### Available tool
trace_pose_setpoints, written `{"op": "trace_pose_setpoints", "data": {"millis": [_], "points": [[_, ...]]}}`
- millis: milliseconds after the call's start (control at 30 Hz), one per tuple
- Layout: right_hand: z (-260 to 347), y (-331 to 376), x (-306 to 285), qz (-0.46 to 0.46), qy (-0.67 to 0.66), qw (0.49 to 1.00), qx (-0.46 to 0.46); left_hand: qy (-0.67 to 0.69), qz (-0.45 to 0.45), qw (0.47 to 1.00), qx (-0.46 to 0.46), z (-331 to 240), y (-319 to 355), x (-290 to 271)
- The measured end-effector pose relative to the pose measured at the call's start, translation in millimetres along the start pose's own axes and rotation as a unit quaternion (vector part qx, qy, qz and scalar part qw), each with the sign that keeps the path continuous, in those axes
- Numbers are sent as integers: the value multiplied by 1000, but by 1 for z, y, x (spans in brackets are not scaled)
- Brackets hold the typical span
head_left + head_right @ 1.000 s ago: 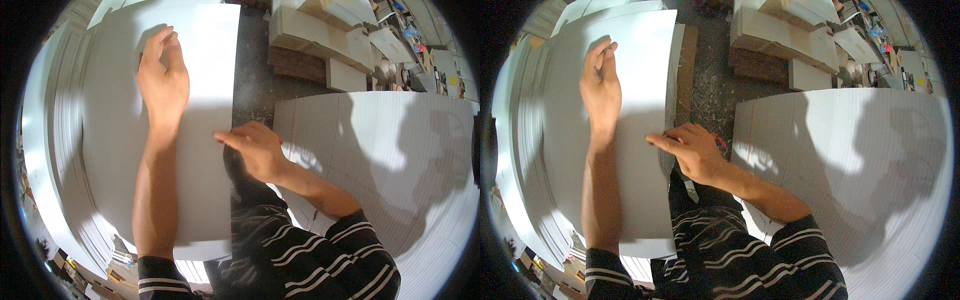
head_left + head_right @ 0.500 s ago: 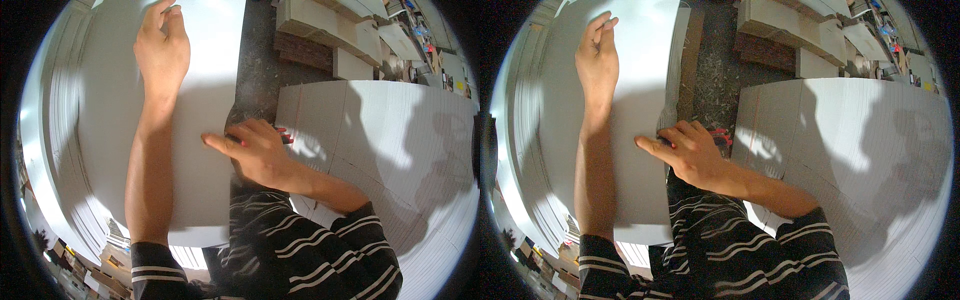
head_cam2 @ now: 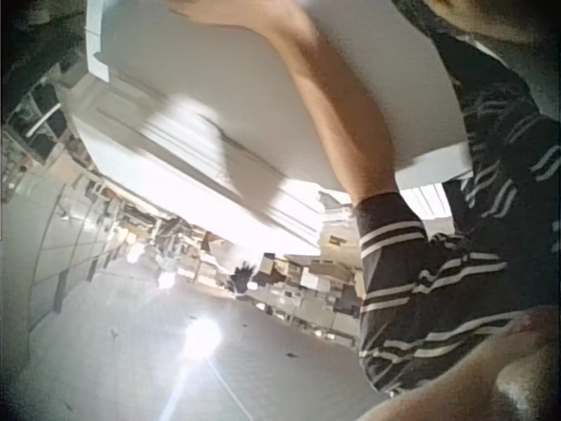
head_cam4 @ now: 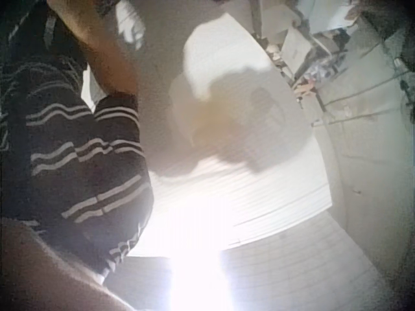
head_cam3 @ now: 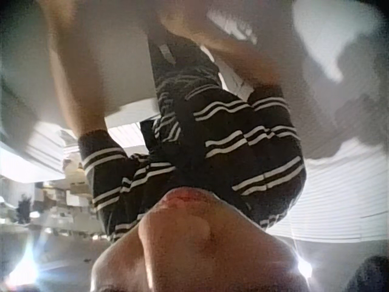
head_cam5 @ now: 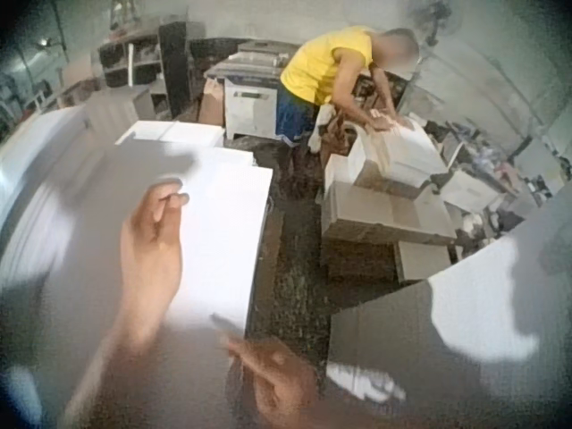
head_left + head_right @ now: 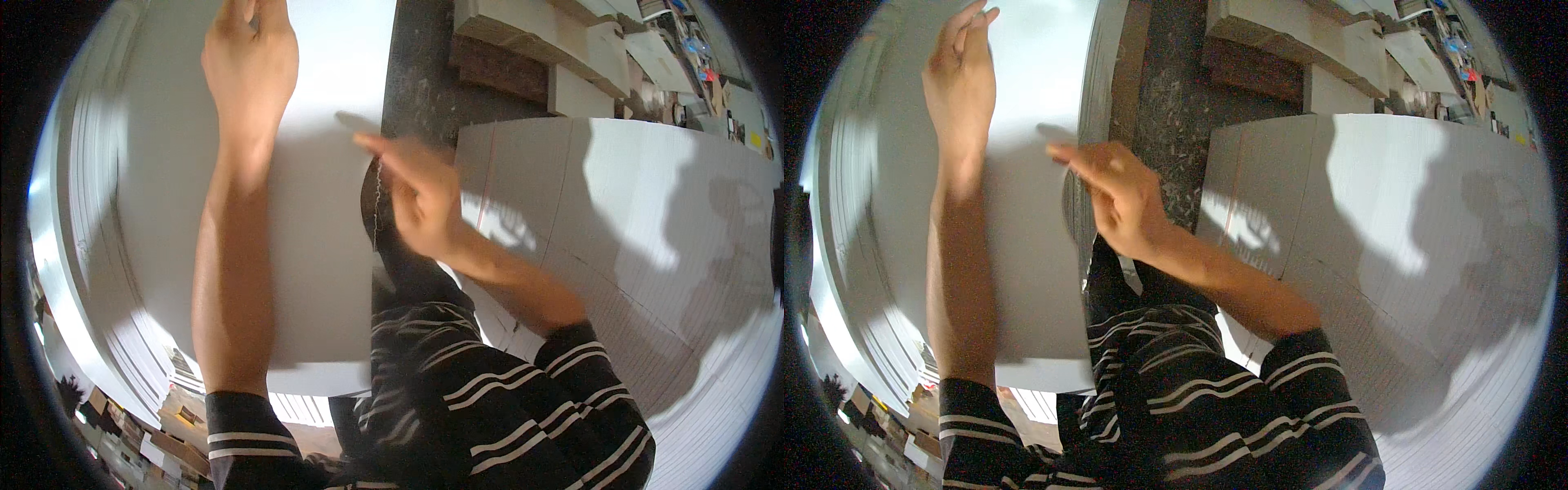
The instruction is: The person uses a utility knife to cut large white sheets on a workbench. They repeatedly score the sheets, snap them apart, and stack the cut pieces. Another person is visible in the background handling similar materials.
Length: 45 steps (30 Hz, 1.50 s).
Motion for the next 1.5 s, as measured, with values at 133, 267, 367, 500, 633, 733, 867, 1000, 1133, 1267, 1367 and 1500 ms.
{"op": "trace_pose_setpoints", "data": {"millis": [133, 267, 367, 500, 633, 733, 867, 1000, 1133, 1267, 1367, 1500], "points": [[29, 17, -2, 127, -47, 991, -3, -39, -14, 999, -5, -12, 6, -2], [38, 9, -22, 229, -88, 969, 5, -39, -43, 998, 9, -16, -4, 4], [23, -13, -30, 241, -20, 970, 29, -57, -24, 998, -13, -10, -17, 9], [38, -13, -23, 216, 74, 973, -32, -46, -14, 998, 46, 9, -25, 10], [76, 28, -20, 281, 124, 952, 6, 129, 5, 987, 96, 29, -41, 30], [123, 74, -12, 310, 160, 937, 30, 79, -41, 978, 191, 31, -47, 39], [185, 133, 9, 321, 133, 935, 65, -27, -17, 990, 139, 23, -47, 43], [229, 180, 18, 380, 107, 917, 59, -64, -5, 996, 70, 4, -37, 40], [220, 184, -19, 322, 55, 935, 141, -110, 59, 987, 97, -13, -16, 29], [138, 119, -54, 69, 94, 993, 5, -278, 131, 944, 124, -15, 39, -1], [70, 68, -51, 34, 48, 994, 92, -367, 90, 915, 142, -18, 70, -24], [39, 31, -33, 68, 46, 996, 30, -433, 67, 890, 124, -10, 74, -27]]}}
Point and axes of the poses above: each hand's wrist, its own y-axis away from the middle knuckle, its own x-axis out of the palm, z = x × y, the point moved 4 cm from there along -y, towards the middle knuckle, and after that the axes turned 13 degrees about -x, right-handed, at the moved point
